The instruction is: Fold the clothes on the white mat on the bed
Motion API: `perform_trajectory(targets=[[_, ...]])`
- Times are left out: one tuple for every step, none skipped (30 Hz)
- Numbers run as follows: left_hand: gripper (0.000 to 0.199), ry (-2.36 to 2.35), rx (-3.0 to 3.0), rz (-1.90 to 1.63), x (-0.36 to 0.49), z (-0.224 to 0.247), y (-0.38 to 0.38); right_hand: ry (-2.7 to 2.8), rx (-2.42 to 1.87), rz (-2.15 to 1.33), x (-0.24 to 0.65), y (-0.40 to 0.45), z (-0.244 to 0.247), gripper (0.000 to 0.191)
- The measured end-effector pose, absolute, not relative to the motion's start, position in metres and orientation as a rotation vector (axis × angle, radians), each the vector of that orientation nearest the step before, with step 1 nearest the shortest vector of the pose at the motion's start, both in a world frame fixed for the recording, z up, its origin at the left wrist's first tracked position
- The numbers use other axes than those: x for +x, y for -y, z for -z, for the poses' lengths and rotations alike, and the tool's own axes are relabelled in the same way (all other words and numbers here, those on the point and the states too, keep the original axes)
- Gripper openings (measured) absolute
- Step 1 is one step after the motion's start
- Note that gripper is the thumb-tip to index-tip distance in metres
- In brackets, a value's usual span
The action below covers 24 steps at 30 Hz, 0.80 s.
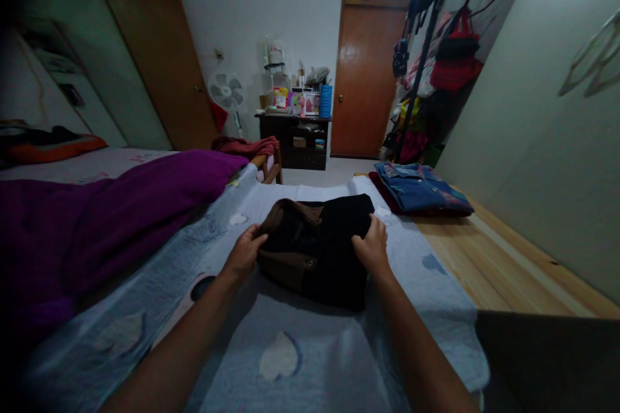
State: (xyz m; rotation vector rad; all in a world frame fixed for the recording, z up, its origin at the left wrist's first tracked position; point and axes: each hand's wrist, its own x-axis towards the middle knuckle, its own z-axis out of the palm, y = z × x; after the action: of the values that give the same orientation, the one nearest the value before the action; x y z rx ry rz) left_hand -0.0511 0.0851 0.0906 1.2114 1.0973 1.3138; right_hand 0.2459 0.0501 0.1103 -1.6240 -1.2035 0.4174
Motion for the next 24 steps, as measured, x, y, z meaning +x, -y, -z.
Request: perform_trajectory(targets=[[0.029, -1.044, 1.236, -1.314, -0.046, -0.103, -0.079, 1.252, -1.605, -0.274, 0.243, -0.051, -0.114, 0.06], [0.027, -0.99, 1.269, -1.3, -0.04, -0.116, -0.072, 1.299, -1.56, -0.205, 0.239, -0.052, -0.119, 0.057], [0.025, -0.949, 1.305, -1.28, -0.034, -0.127, -0.063, 1.338, -1.503, -0.204, 0.235, -0.052, -0.123, 0.055], [0.022, -0.904, 1.34, -1.24, -0.029, -0.136, -0.054, 1.37, -1.448, -0.25, 0.23, -0.053, -0.129, 0.056], [0.018, -0.848, 1.365, -1.179, -0.023, -0.142, -0.045, 1.394, -1.396, -0.313, 0.226, -0.055, -0.134, 0.058], [0.014, -0.781, 1.383, -1.102, -0.018, -0.145, -0.036, 1.414, -1.347, -0.374, 0.222, -0.056, -0.14, 0.06], [0.011, -0.706, 1.397, -1.014, -0.013, -0.144, -0.028, 1.436, -1.3, -0.425, 0.219, -0.059, -0.146, 0.062], [0.009, -0.632, 1.411, -0.918, -0.008, -0.141, -0.02, 1.464, -1.257, -0.465, 0.217, -0.062, -0.151, 0.062], [0.01, -0.575, 1.427, -0.818, -0.003, -0.134, -0.014, 1.5, -1.226, -0.497, 0.216, -0.065, -0.156, 0.061], [0.011, -0.54, 1.456, -0.72, 0.0, -0.127, -0.009, 1.548, -1.211, -0.524, 0.216, -0.069, -0.16, 0.06], [0.012, -0.525, 1.502, -0.632, 0.003, -0.119, -0.005, 1.614, -1.217, -0.544, 0.216, -0.072, -0.164, 0.059], [0.013, -0.527, 1.566, -0.56, 0.004, -0.111, -0.002, 1.703, -1.248, -0.549, 0.217, -0.075, -0.167, 0.058], [0.013, -0.532, 1.641, -0.504, 0.005, -0.104, -0.001, 1.809, -1.302, -0.53, 0.218, -0.077, -0.17, 0.058], [0.014, -0.536, 1.709, -0.468, 0.004, -0.099, -0.001, 1.924, -1.379, -0.486, 0.219, -0.078, -0.172, 0.058], [0.015, -0.531, 1.754, -0.451, 0.001, -0.096, -0.002, 2.027, -1.48, -0.417, 0.22, -0.078, -0.173, 0.058], [0.016, -0.52, 1.767, -0.448, -0.002, -0.094, -0.004, 2.11, -1.596, -0.338, 0.222, -0.078, -0.174, 0.056], [0.016, -0.521, 1.749, -0.47, -0.006, -0.093, -0.007, 2.167, -1.717, -0.258, 0.224, -0.078, -0.175, 0.051], [0.016, -0.556, 1.712, -0.528, -0.011, -0.092, -0.012, 2.199, -1.836, -0.192, 0.227, -0.077, -0.176, 0.045], [0.019, -0.642, 1.675, -0.627, -0.015, -0.091, -0.018, 2.219, -1.945, -0.148, 0.229, -0.076, -0.177, 0.039], [0.024, -0.792, 1.648, -0.756, -0.02, -0.088, -0.025, 2.231, -2.042, -0.12, 0.231, -0.076, -0.177, 0.034], [0.028, -0.996, 1.634, -0.888, -0.024, -0.084, -0.033, 2.231, -2.12, -0.088, 0.233, -0.077, -0.178, 0.032], [0.031, -1.236, 1.631, -0.999, -0.028, -0.078, -0.041, 2.219, -2.173, -0.041, 0.234, -0.078, -0.179, 0.033], [0.036, -1.471, 1.639, -1.052, -0.03, -0.072, -0.049, 2.182, -2.204, 0.026, 0.235, -0.079, -0.179, 0.036], [0.047, -1.648, 1.662, -1.03, -0.032, -0.064, -0.057, 2.126, -2.212, 0.095, 0.236, -0.082, -0.178, 0.042]])
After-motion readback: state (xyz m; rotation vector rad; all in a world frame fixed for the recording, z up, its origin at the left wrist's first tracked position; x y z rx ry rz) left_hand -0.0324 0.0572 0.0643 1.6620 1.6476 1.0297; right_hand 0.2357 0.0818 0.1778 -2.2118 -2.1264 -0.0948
